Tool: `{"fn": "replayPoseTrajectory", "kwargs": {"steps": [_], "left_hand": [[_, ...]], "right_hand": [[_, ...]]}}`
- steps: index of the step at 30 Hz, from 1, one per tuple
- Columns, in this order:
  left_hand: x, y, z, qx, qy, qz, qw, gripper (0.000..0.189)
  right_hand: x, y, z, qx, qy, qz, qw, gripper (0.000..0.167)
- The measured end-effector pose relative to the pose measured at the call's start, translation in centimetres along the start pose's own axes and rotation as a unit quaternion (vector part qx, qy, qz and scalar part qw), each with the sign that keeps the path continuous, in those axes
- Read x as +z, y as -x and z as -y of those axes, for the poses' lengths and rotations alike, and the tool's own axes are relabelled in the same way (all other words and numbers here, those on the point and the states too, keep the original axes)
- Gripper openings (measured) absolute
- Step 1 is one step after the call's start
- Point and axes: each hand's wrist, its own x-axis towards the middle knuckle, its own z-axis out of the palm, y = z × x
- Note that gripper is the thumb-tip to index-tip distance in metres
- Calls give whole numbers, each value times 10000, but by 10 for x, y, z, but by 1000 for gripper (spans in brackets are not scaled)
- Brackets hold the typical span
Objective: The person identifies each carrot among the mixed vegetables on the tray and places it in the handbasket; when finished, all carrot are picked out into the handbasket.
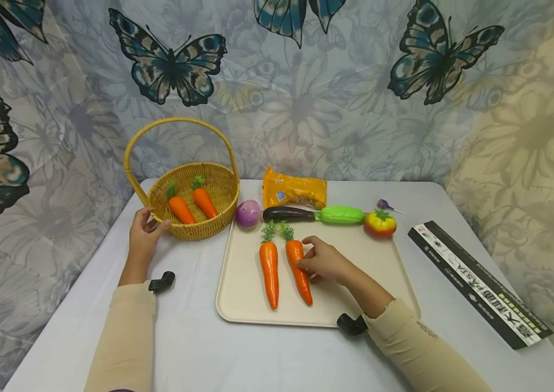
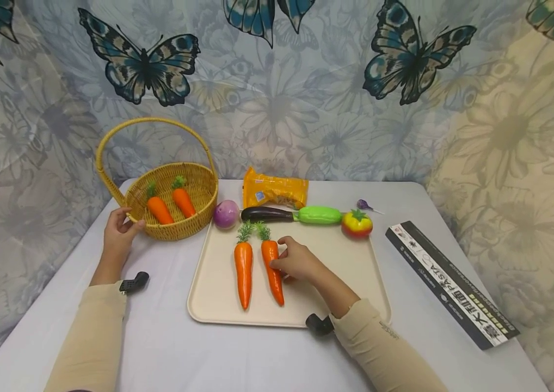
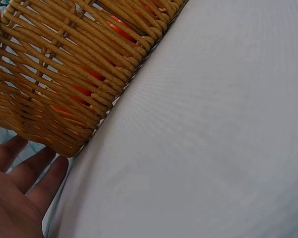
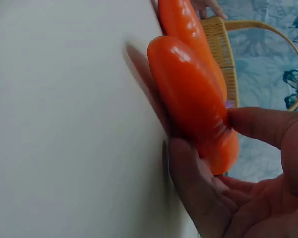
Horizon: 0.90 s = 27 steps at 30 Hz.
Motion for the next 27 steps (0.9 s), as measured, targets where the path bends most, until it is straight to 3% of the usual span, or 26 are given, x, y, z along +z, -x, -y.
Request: {"fn": "replayPoseTrajectory", "kwargs": {"steps": [11,15,23,27], "left_hand": [[3,2,-2,-22,-38,-72,10000,62],[1,2,2,-77,-107,-86,9999,62],[-5,-9,25,-164,-124,-129,9997,64],[-4,-10,22,-140,-71,-79,9998,64]], "right_hand": [[-8,-1,-2,-2,-859,424,9954,68],[-12,2,-1,-380,-1310,397,9899,70],[-14,5,6,-1113,-1969,139,9740,69],[-14,3,17,-1345,-2052,17,9694,66]]}}
